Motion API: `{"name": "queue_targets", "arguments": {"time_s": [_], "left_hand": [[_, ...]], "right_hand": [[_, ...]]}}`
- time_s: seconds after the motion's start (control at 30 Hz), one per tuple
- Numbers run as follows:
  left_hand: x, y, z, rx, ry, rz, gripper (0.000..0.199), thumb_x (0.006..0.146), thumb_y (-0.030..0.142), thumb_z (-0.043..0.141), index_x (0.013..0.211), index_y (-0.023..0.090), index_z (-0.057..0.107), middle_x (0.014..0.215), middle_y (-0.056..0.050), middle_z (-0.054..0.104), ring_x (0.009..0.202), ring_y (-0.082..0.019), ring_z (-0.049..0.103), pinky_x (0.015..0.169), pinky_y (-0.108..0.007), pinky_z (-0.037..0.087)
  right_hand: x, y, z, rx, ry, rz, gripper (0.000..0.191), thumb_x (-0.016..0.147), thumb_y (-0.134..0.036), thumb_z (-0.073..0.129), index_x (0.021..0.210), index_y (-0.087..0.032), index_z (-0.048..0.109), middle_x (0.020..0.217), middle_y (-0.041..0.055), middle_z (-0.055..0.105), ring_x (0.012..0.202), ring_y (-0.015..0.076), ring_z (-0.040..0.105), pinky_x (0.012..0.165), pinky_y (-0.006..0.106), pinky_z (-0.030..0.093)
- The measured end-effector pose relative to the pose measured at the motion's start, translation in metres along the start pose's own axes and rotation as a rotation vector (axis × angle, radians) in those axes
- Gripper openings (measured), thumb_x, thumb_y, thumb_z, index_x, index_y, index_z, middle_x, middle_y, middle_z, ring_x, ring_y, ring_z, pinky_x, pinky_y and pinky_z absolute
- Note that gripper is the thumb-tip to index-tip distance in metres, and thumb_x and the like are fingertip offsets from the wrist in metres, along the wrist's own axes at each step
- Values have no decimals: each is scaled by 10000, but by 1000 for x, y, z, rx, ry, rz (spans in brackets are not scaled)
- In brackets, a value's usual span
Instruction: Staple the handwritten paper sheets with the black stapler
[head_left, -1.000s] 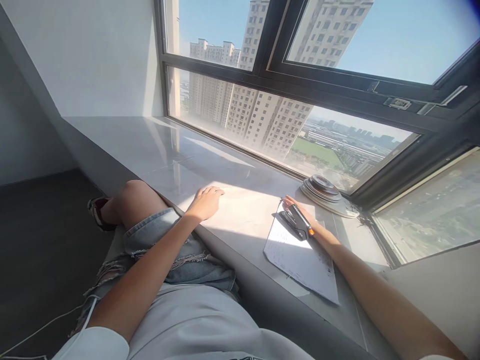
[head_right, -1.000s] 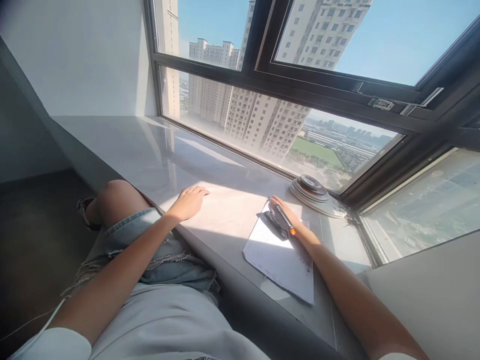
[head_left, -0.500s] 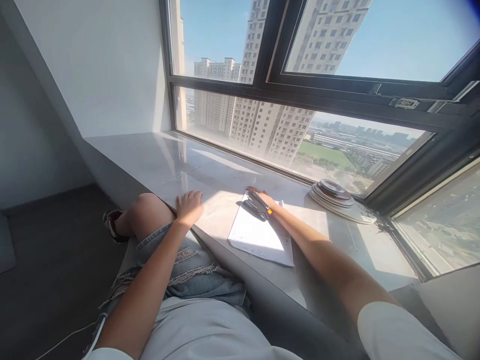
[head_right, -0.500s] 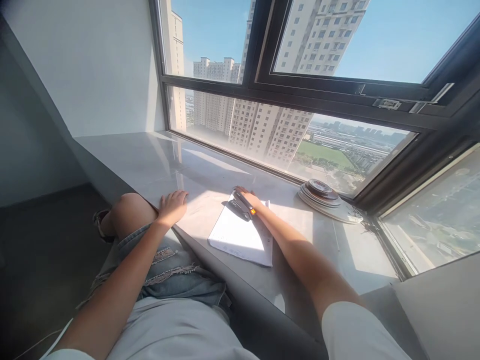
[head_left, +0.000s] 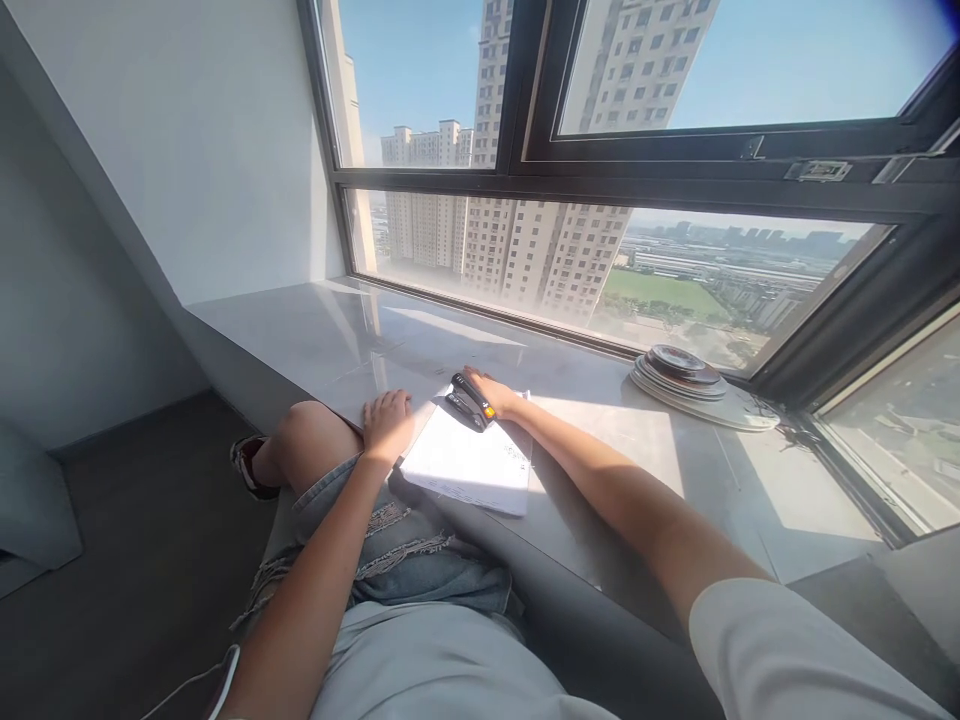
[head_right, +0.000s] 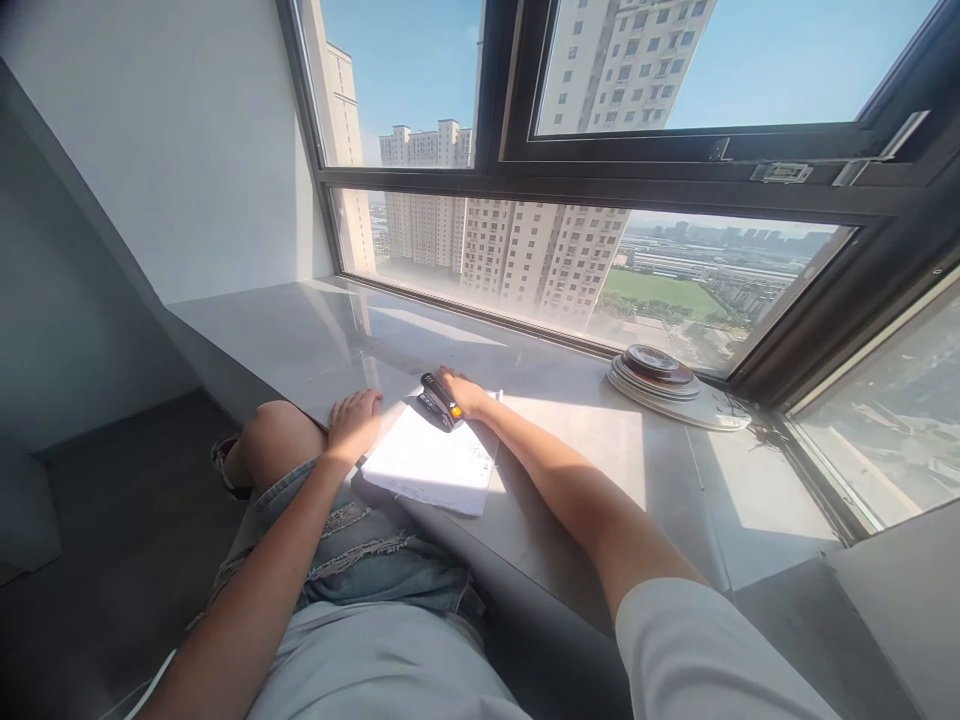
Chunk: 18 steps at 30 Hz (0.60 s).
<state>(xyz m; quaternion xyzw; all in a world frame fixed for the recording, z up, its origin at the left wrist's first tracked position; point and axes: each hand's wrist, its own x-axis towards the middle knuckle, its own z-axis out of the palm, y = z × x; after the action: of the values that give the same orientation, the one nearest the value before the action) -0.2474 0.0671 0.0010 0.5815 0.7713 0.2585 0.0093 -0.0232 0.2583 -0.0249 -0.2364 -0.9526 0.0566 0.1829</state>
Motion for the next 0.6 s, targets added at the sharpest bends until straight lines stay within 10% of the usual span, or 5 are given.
{"name": "queue_targets", "arguments": {"time_s": [0.33,0.6], "left_hand": [[-3,1,-2,22,-5,1,339,1022,149,430,1244,254,664,1417,-101,681,1370,-292,559,1251,-511,316],[0,50,6,-87,-26,41,403,1032,97,376,1301,145,672,1404,-213,658,1351,-352,587,1194,-566,394]], "right_hand": [[-85,18,-58,297,-62,-9,720,822,-581,724,1424,-199,628,1558,170,602,1422,375,584,1202,472,453],[-59,-6,-57,351,-155,25,597,816,-425,748,1387,-270,669,1593,80,585,1437,294,574,1189,432,449]]}}
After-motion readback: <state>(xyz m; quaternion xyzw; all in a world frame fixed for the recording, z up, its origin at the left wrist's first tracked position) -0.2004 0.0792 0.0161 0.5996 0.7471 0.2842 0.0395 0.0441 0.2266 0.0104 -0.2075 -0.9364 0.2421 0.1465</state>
